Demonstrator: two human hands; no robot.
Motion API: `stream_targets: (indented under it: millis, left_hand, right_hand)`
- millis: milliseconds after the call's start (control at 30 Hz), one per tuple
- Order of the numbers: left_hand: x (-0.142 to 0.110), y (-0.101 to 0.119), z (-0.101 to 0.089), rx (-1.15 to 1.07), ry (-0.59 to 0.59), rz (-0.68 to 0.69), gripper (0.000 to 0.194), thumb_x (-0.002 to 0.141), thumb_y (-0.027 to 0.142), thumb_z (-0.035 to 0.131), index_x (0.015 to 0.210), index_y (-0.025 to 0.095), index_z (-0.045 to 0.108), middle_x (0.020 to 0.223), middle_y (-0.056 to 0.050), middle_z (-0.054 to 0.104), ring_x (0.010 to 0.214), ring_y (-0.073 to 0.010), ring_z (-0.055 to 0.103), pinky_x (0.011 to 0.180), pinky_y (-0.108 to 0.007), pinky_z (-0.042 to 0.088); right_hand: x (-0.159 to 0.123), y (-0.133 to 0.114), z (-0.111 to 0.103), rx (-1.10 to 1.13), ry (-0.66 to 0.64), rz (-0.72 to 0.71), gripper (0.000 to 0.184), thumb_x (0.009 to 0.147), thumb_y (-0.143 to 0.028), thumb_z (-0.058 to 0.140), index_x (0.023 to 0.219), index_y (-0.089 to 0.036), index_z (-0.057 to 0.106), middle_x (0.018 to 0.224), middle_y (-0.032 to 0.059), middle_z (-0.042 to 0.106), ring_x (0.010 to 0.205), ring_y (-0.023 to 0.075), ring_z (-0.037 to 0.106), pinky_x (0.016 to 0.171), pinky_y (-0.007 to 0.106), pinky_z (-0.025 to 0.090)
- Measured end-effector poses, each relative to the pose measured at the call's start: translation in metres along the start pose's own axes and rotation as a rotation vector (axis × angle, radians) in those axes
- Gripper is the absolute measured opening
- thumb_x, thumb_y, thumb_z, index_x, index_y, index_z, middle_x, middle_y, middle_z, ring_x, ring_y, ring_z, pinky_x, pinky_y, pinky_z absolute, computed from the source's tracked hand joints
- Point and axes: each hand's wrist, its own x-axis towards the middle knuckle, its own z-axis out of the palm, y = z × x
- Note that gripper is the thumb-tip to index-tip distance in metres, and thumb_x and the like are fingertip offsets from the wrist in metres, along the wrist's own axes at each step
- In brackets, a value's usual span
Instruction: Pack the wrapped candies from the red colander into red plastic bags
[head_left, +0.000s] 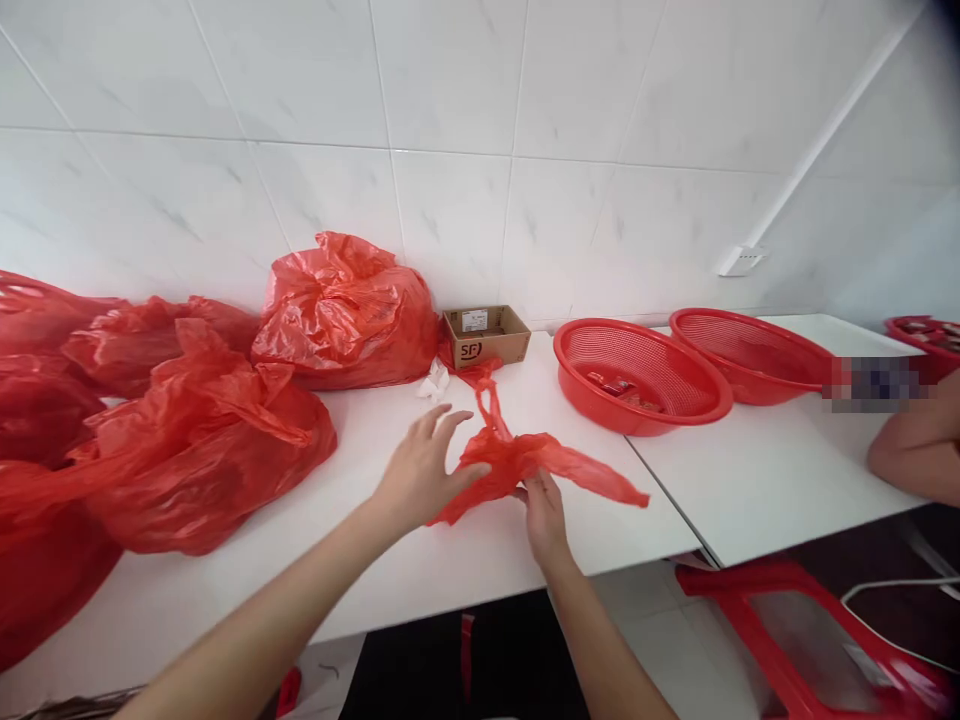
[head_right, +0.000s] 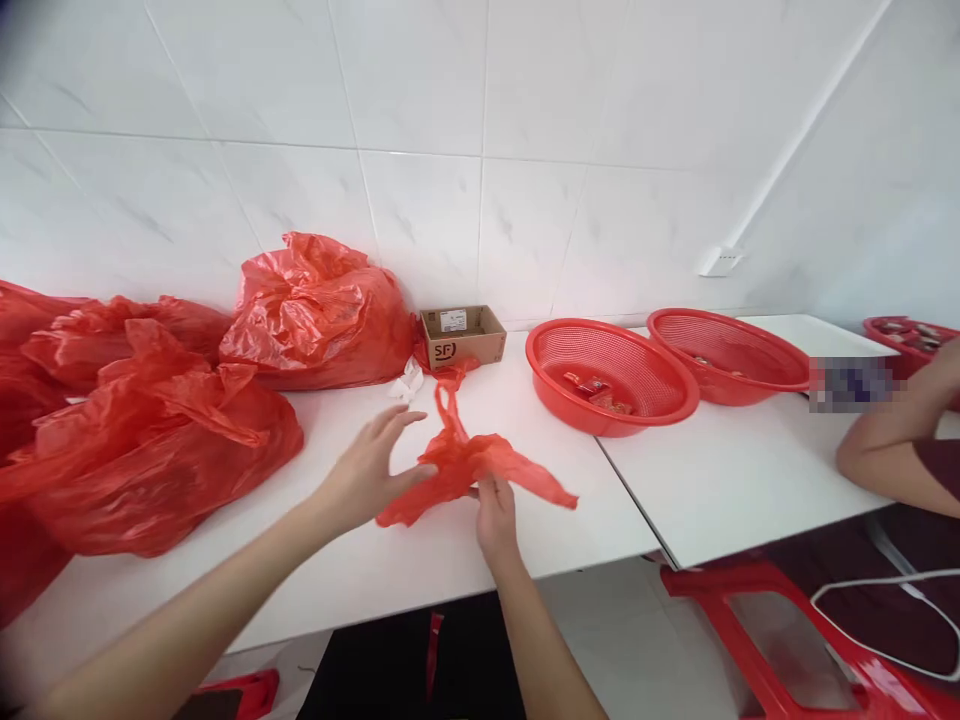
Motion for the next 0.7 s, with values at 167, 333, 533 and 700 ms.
stream_targets:
  millis: [167, 333, 533, 700]
  left_hand:
    - [0.003, -0.013, 0.040, -0.214, -0.055, -0.129, 0.023, 0.084, 0.039, 0.054, 0.089, 0.022, 0.068, 0.095, -0.004, 0.072, 0.089, -0.0222, 0.067, 0.079, -0.034, 0.053]
    - [-0.016, -0.045, 0.007, -0.212, 0.125, -0.316, 0.033, 0.081, 0.048, 0.057, 0.092, 0.019, 0.068, 0.098, -0.007, 0.073, 0.090, -0.0252, 0.067, 0.082, -0.036, 0.051]
    - [-0.047, -0.032, -0.013, -0.052, 0.098, -0.394, 0.034, 0.082, 0.054, 0.056, 0.095, 0.026, 0.071, 0.099, -0.002, 0.073, 0.086, -0.0248, 0.067, 0.080, -0.036, 0.050]
    - [-0.059, -0.001, 0.003, -0.142, 0.023, -0.306, 0.040, 0.085, 0.057, 0.050, 0.098, 0.027, 0.073, 0.097, -0.002, 0.074, 0.084, -0.0243, 0.067, 0.072, -0.034, 0.053]
  right_hand:
    - [-0.011, -0.013, -0.020, -0.030, -0.050, -0.021, 0.044, 0.083, -0.052, 0.062, 0.116, -0.023, 0.066, 0.124, 0.0083, 0.062, 0.113, 0.0260, 0.057, 0.092, 0.043, 0.050]
    - [0.001, -0.034, -0.060, 0.038, 0.125, 0.008, 0.041, 0.081, -0.055, 0.061, 0.099, -0.018, 0.067, 0.100, 0.0107, 0.070, 0.091, 0.0244, 0.065, 0.075, 0.039, 0.054]
    - [-0.037, -0.110, -0.024, -0.230, 0.236, -0.422, 0.023, 0.094, -0.034, 0.047, 0.096, -0.021, 0.066, 0.086, 0.0063, 0.067, 0.076, 0.0191, 0.063, 0.071, 0.036, 0.051]
    - [-0.048, -0.131, 0.030, -0.792, -0.550, -0.755, 0.023, 0.092, -0.019, 0.048, 0.112, -0.022, 0.061, 0.104, 0.0073, 0.068, 0.098, 0.0221, 0.060, 0.086, 0.039, 0.048]
